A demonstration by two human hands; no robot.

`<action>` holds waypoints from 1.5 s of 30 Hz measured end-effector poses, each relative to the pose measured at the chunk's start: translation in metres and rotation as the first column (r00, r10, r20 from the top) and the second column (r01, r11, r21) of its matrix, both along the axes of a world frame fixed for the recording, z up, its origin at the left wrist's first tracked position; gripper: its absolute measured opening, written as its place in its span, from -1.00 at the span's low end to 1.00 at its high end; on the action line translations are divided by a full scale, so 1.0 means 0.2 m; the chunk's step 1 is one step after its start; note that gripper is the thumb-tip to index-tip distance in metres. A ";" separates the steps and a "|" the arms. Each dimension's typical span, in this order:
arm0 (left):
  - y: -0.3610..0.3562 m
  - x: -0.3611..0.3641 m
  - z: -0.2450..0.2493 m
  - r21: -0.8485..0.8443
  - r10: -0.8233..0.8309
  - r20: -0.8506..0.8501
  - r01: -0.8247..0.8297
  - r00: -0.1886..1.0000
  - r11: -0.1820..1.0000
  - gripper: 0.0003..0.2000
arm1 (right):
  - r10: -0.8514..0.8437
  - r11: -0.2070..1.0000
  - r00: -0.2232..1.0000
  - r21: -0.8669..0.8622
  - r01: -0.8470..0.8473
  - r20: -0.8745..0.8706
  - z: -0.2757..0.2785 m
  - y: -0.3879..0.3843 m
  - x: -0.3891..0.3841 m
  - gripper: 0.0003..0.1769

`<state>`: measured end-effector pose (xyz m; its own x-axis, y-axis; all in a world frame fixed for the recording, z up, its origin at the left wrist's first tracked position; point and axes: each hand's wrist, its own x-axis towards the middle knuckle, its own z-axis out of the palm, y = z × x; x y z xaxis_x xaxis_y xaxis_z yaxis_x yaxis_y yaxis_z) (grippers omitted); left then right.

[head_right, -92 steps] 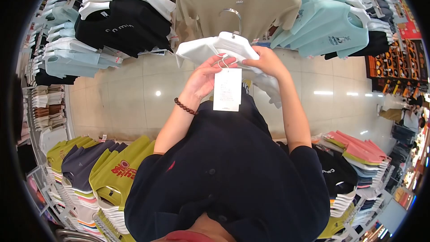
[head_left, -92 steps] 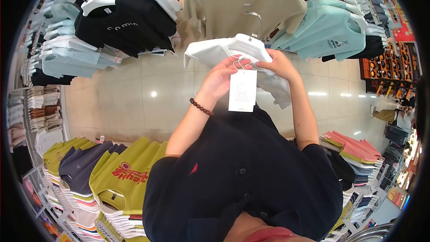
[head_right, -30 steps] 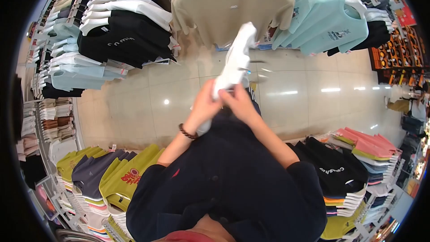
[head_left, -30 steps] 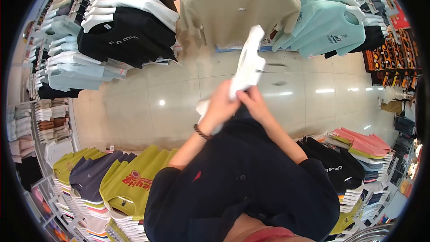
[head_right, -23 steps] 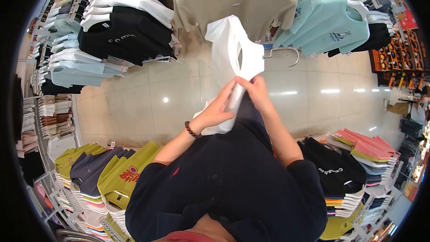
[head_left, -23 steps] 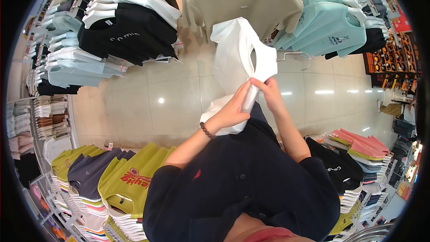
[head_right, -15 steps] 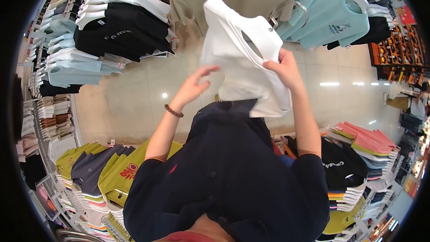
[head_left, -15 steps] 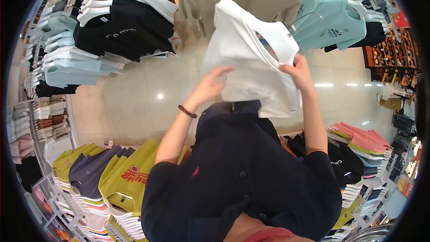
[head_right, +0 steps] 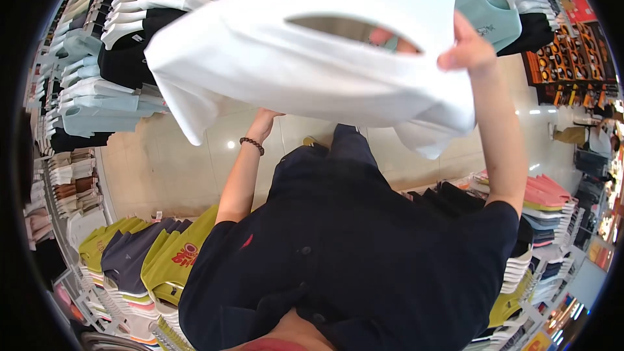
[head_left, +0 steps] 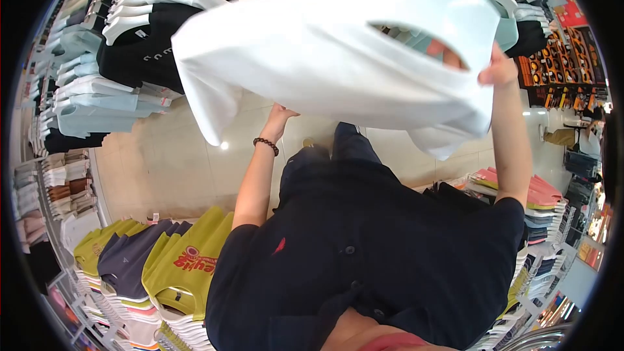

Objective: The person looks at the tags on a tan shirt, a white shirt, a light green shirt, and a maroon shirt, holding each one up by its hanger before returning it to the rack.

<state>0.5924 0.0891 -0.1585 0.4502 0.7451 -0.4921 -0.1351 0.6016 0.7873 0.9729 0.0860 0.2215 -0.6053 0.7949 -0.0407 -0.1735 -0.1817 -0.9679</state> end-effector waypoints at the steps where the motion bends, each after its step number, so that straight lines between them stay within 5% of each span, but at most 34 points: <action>1: -0.01 0.02 -0.01 -0.004 -0.005 0.000 0.005 1.000 1.000 -0.15 | -0.037 0.999 0.999 0.033 0.036 0.030 0.03 0.05 0.01 -0.03; 3: -0.01 0.05 -0.05 0.082 -0.086 -0.312 0.117 0.946 0.990 -0.20 | -0.046 0.985 0.998 0.168 0.036 0.053 0.03 0.16 0.03 -0.14; 4: 0.00 0.05 -0.08 0.080 -0.094 -0.315 0.125 0.944 0.989 -0.20 | -0.181 0.980 0.981 0.097 0.175 0.067 0.02 0.17 0.03 -0.05; 6: 0.04 0.07 -0.13 0.400 0.524 -0.229 -0.411 0.820 0.819 -0.22 | -0.216 0.975 0.974 0.067 0.212 0.062 0.00 0.16 -0.03 -0.04; 8: 0.23 -0.02 -0.20 0.508 0.809 -0.182 -0.651 0.559 0.564 -0.16 | -0.103 0.994 0.983 0.054 0.096 0.150 -0.04 0.18 -0.01 -0.04; 10: 0.31 -0.06 0.01 0.726 0.807 -0.276 -0.437 0.522 0.530 -0.18 | -0.246 0.969 0.961 0.063 0.239 0.128 -0.03 0.10 -0.14 -0.05; 12: 0.39 -0.09 0.15 0.679 0.591 -0.177 -0.336 0.787 0.652 -0.25 | 0.011 0.999 0.981 0.029 -0.017 0.196 -0.09 0.15 -0.07 -0.06; 13: 0.40 -0.07 0.19 0.513 0.421 -0.044 -0.341 0.906 0.788 -0.40 | -0.010 1.000 0.985 0.031 0.005 0.171 -0.08 0.12 -0.13 -0.07; 14: 0.46 -0.11 0.04 0.279 0.262 -0.296 -0.179 0.919 0.943 -0.57 | -0.010 1.000 0.985 0.027 0.005 0.169 -0.10 0.13 -0.11 -0.07; 16: 0.37 -0.06 0.16 0.312 0.133 -0.440 0.012 0.888 0.950 -0.73 | -0.014 0.998 0.996 0.061 0.009 0.091 -0.13 0.16 -0.07 -0.07; 23: -0.09 -0.24 -0.01 0.331 0.333 -0.237 -0.247 0.913 0.911 -0.80 | -0.260 0.962 0.960 -0.060 0.267 0.103 -0.36 0.23 0.11 -0.17; 32: -0.43 -0.40 0.09 0.208 0.426 -0.224 -0.384 0.876 0.899 -0.90 | -0.214 0.967 0.971 -0.116 0.225 0.104 -0.53 0.21 0.16 -0.19; 38: -0.45 -0.46 -0.04 0.239 0.354 -0.382 -0.278 0.854 0.930 -0.86 | -0.170 0.952 0.985 -0.258 0.165 0.002 -0.64 0.18 0.09 -0.28; 40: -0.45 -0.32 -0.03 0.495 0.507 -0.569 -0.223 0.648 0.840 -0.75 | -0.212 0.928 0.976 -0.322 0.186 -0.048 -0.71 0.15 0.02 -0.30; 43: -0.44 -0.05 0.16 0.395 0.286 -0.289 -0.158 0.914 0.905 -0.63 | -0.259 0.872 0.966 -0.433 0.229 -0.011 -0.90 0.07 -0.15 -0.31; 45: -0.43 0.14 0.32 0.351 0.043 -0.184 0.024 0.982 0.936 -0.55 | -0.354 0.766 0.935 -0.567 0.303 0.022 -1.08 -0.02 -0.32 -0.34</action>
<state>0.6199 0.0028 -0.0935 0.3683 0.8887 -0.2730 0.0292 0.2824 0.9588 0.9086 0.0815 0.0047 -0.3325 0.8008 -0.4981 -0.3950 -0.5979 -0.6975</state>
